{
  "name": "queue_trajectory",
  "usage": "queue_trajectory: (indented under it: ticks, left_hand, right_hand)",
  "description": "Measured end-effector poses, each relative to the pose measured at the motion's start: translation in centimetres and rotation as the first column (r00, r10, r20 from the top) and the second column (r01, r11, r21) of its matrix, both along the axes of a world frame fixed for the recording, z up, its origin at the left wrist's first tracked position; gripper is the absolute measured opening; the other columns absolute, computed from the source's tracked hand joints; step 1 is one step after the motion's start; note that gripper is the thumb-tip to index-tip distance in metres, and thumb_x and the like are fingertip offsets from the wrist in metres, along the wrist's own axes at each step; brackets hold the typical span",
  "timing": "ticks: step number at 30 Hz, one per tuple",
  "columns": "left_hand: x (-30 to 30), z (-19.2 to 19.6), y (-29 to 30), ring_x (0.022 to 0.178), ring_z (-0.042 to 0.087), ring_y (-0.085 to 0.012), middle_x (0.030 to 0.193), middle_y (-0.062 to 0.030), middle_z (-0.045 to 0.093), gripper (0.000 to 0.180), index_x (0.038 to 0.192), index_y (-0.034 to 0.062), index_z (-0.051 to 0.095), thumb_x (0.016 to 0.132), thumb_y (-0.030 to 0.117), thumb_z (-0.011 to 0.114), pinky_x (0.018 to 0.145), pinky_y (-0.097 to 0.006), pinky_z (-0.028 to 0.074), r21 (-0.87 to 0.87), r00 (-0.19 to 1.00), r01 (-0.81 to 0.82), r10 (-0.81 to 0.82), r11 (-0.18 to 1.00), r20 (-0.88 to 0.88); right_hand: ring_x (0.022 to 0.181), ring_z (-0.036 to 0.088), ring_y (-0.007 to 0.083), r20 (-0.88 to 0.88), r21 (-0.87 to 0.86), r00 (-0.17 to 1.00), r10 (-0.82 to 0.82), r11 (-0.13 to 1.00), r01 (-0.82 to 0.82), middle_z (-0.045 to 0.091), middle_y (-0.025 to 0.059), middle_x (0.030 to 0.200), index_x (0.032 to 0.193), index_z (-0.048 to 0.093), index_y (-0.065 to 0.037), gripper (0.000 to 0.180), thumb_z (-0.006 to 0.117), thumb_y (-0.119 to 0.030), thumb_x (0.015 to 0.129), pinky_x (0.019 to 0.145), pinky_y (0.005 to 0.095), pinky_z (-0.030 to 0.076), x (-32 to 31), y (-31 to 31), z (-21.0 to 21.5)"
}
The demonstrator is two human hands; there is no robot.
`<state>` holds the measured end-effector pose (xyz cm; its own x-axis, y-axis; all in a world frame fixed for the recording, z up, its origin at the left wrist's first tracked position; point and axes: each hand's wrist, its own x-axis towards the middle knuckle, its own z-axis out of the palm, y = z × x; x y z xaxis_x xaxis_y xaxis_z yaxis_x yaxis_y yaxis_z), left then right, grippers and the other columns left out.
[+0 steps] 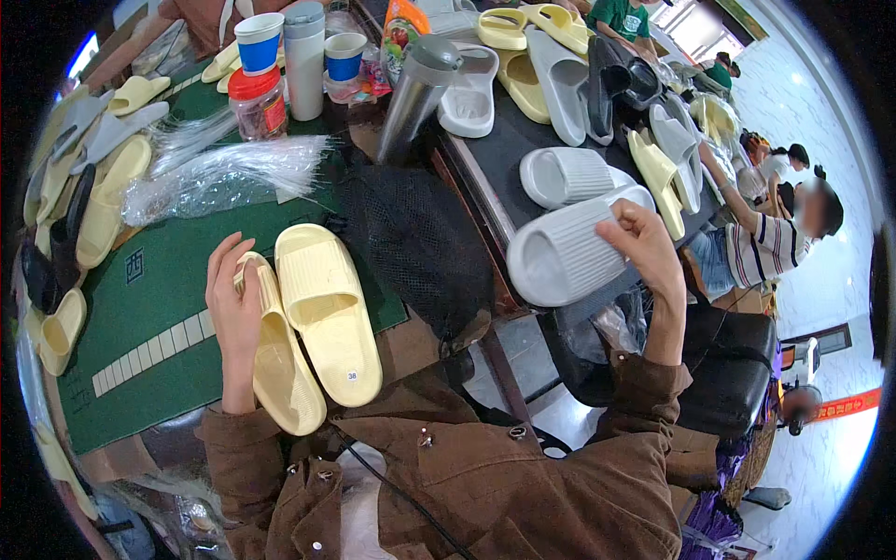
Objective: The recorder is shown manually trimming threads and finishing several pairs of sandals on a production table in a shoe manufacturing environment.
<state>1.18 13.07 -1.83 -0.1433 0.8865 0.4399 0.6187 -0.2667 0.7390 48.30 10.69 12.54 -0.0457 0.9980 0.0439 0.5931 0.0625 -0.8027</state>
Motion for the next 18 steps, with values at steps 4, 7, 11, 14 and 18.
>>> queue_trajectory:
  ticks: [4, 7, 11, 14, 18]
  left_hand:
    - [0.2, 0.7, -0.1, 0.111, 0.057, -0.0254, 0.126, -0.0117, 0.055, 0.025, 0.112, 0.0005, 0.062, 0.09, -0.001, 0.051, 0.091, -0.034, 0.047, -0.009, 1.0, -0.01, 0.01, 1.0, 0.013]
    - [0.5, 1.8, -0.8, 0.112, 0.056, -0.026, 0.124, -0.0117, 0.056, 0.026, 0.112, 0.0004, 0.063, 0.089, -0.003, 0.05, 0.093, -0.035, 0.045, 0.129, 0.995, -0.014, 0.027, 0.992, -0.101]
    - [1.6, 2.7, -4.5, 0.111, 0.055, -0.0307, 0.118, -0.0153, 0.057, 0.028, 0.112, -0.0004, 0.063, 0.088, -0.005, 0.05, 0.093, -0.038, 0.044, 0.136, 0.983, 0.04, -0.015, 0.99, -0.182]
    - [2.1, 2.8, -8.7, 0.101, 0.053, -0.0333, 0.111, -0.0161, 0.055, 0.032, 0.115, 0.0011, 0.062, 0.084, -0.003, 0.056, 0.086, -0.04, 0.043, 0.138, 0.94, 0.074, -0.023, 0.988, -0.34]
    - [2.7, 2.5, -12.7, 0.11, 0.048, -0.036, 0.119, -0.0186, 0.049, 0.044, 0.124, 0.0064, 0.06, 0.08, 0.003, 0.064, 0.091, -0.042, 0.041, -0.195, 0.933, 0.057, -0.122, 0.979, -0.338]
  right_hand:
    - [0.061, 0.039, -0.0006, 0.232, -0.01, 0.967, -0.103, 0.994, 0.108, 0.048, -0.0093, 0.068, 0.083, 0.06, -0.005, 0.022, 0.068, -0.024, 0.089, 0.052, 0.0184, 0.027, -0.6, 0.1, -0.4]
    - [0.057, 0.042, 0.002, 0.139, 0.01, 0.948, -0.287, 0.958, 0.288, 0.051, -0.0058, 0.062, 0.079, 0.061, 0.0, 0.029, 0.07, -0.026, 0.086, 0.05, 0.0224, 0.031, 0.9, 0.9, -1.8]
    - [0.076, 0.048, 0.0038, 0.112, 0.05, 0.958, -0.265, 0.964, 0.261, 0.056, -0.0041, 0.082, 0.095, 0.063, 0.001, 0.034, 0.06, -0.033, 0.093, 0.068, 0.0205, 0.038, 3.0, 2.0, -3.2]
    - [0.087, 0.051, 0.0071, 0.084, 0.135, 0.973, -0.214, 0.97, 0.202, 0.059, -0.0003, 0.091, 0.1, 0.063, 0.002, 0.032, 0.058, -0.029, 0.093, 0.075, 0.0222, 0.04, 4.8, 2.2, -3.0]
    - [0.095, 0.058, 0.0217, 0.257, 0.161, 0.957, -0.132, 0.983, 0.093, 0.058, 0.0069, 0.108, 0.12, 0.056, -0.002, 0.043, 0.067, -0.008, 0.079, 0.086, 0.0321, 0.045, 6.8, 1.8, -2.6]
